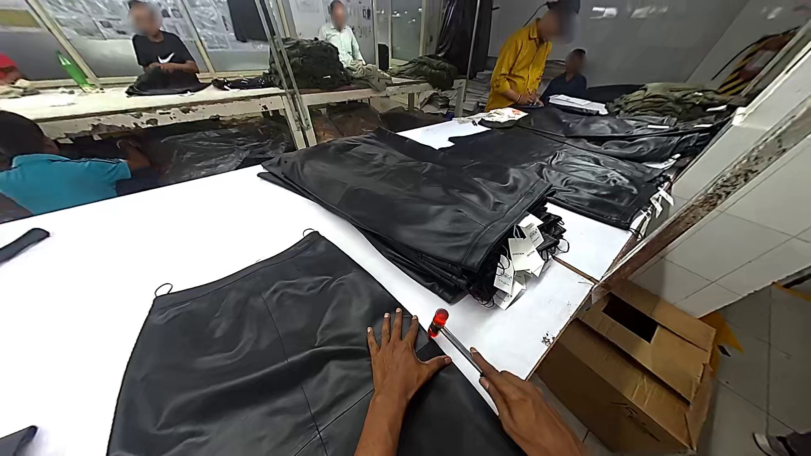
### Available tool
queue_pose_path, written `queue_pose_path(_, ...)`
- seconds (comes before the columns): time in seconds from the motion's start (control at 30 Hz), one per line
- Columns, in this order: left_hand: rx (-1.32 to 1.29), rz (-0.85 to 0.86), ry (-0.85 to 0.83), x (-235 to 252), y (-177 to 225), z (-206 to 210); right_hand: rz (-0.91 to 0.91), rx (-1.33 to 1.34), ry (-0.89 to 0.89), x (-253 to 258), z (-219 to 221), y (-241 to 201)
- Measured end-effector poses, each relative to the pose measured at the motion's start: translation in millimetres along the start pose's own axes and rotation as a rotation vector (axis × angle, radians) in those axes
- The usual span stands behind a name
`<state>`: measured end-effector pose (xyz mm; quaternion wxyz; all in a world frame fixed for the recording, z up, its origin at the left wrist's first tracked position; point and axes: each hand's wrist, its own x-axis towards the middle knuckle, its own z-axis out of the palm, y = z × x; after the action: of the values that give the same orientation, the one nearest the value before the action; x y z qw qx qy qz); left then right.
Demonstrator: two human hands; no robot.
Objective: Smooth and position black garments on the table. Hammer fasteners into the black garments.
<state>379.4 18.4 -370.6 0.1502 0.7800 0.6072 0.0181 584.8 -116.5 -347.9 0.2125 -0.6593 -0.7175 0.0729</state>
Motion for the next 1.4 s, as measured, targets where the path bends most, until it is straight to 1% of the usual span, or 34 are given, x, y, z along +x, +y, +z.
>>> queue_pose_path(0.07, -0.011, -0.001, -0.004, 1, 0, -1, -0.053, 0.079, 0.174, 3, -9, -11)
queue_pose_path(0.1, -0.014, -0.002, -0.006, 0, -1, 0, -0.078, 0.111, 0.237, 2, -12, -16)
queue_pose_path(0.13, -0.016, -0.002, -0.003, 0, -1, 1, -0.097, 0.113, 0.264, 0, -12, -18)
queue_pose_path(0.17, -0.014, -0.003, -0.002, 0, -1, 1, -0.104, 0.072, 0.249, -2, -9, -17)
queue_pose_path(0.2, -0.009, -0.003, -0.003, 0, -1, 1, -0.092, 0.006, 0.182, -4, -3, -12)
queue_pose_path(0.27, -0.007, 0.000, -0.001, -1, -1, 1, -0.021, -0.084, -0.027, -4, 3, -5)
queue_pose_path(0.3, -0.007, 0.002, -0.001, -1, 0, 1, -0.001, -0.085, -0.052, -3, -1, -7)
queue_pose_path(0.4, -0.018, -0.002, -0.012, 0, -1, -1, -0.050, 0.035, 0.191, 1, -7, -20)
queue_pose_path(0.43, -0.020, -0.006, -0.013, 0, -1, 0, -0.056, 0.039, 0.219, 0, -7, -21)
queue_pose_path(0.47, -0.020, -0.009, -0.015, -1, -1, 0, -0.047, 0.004, 0.185, -1, -4, -19)
queue_pose_path(0.53, -0.012, -0.007, -0.017, -1, -2, 0, 0.024, -0.102, -0.038, -1, -2, -10)
queue_pose_path(0.57, -0.004, -0.006, -0.021, -1, -1, 0, 0.044, -0.104, -0.078, 1, -2, -7)
queue_pose_path(0.6, 0.001, -0.005, -0.026, -1, -1, -1, 0.036, -0.090, -0.032, 2, -4, -6)
queue_pose_path(0.67, -0.003, -0.012, -0.039, 0, 0, -4, -0.035, -0.012, 0.168, 6, -5, -11)
queue_pose_path(0.7, -0.006, -0.017, -0.042, 0, -1, -3, -0.059, 0.014, 0.218, 6, -4, -14)
queue_pose_path(0.73, -0.011, -0.021, -0.040, -1, -1, -2, -0.063, 0.000, 0.201, 5, -2, -16)
queue_pose_path(0.83, 0.007, -0.026, -0.038, -1, -1, -3, 0.035, -0.128, -0.083, 8, 1, -12)
queue_pose_path(0.87, 0.011, -0.027, -0.045, 0, 0, -4, 0.042, -0.132, -0.075, 11, -1, -13)
queue_pose_path(0.97, -0.003, -0.040, -0.087, 2, 2, -11, -0.057, -0.048, 0.167, 15, -2, -22)
queue_pose_path(1.0, -0.005, -0.045, -0.105, 2, 2, -12, -0.066, -0.055, 0.167, 14, -1, -24)
queue_pose_path(1.03, -0.001, -0.048, -0.112, 2, 2, -13, -0.051, -0.091, 0.103, 14, 2, -24)
queue_pose_path(1.1, 0.014, -0.046, -0.112, 1, 3, -12, 0.052, -0.136, -0.137, 15, 3, -20)
queue_pose_path(1.13, 0.015, -0.045, -0.110, 1, 3, -11, 0.078, -0.130, -0.159, 17, 1, -20)
queue_pose_path(1.23, 0.008, -0.057, -0.118, 3, 3, -14, -0.028, -0.064, 0.118, 19, 3, -23)
queue_pose_path(1.27, 0.005, -0.062, -0.125, 3, 3, -14, -0.038, -0.068, 0.134, 18, 4, -23)
queue_pose_path(1.3, 0.006, -0.061, -0.126, 3, 3, -13, -0.019, -0.100, 0.073, 17, 5, -22)
queue_pose_path(1.37, 0.019, -0.056, -0.124, 2, 3, -11, 0.077, -0.139, -0.153, 20, 2, -18)
queue_pose_path(1.4, 0.024, -0.053, -0.129, 1, 4, -12, 0.089, -0.136, -0.160, 20, 1, -17)
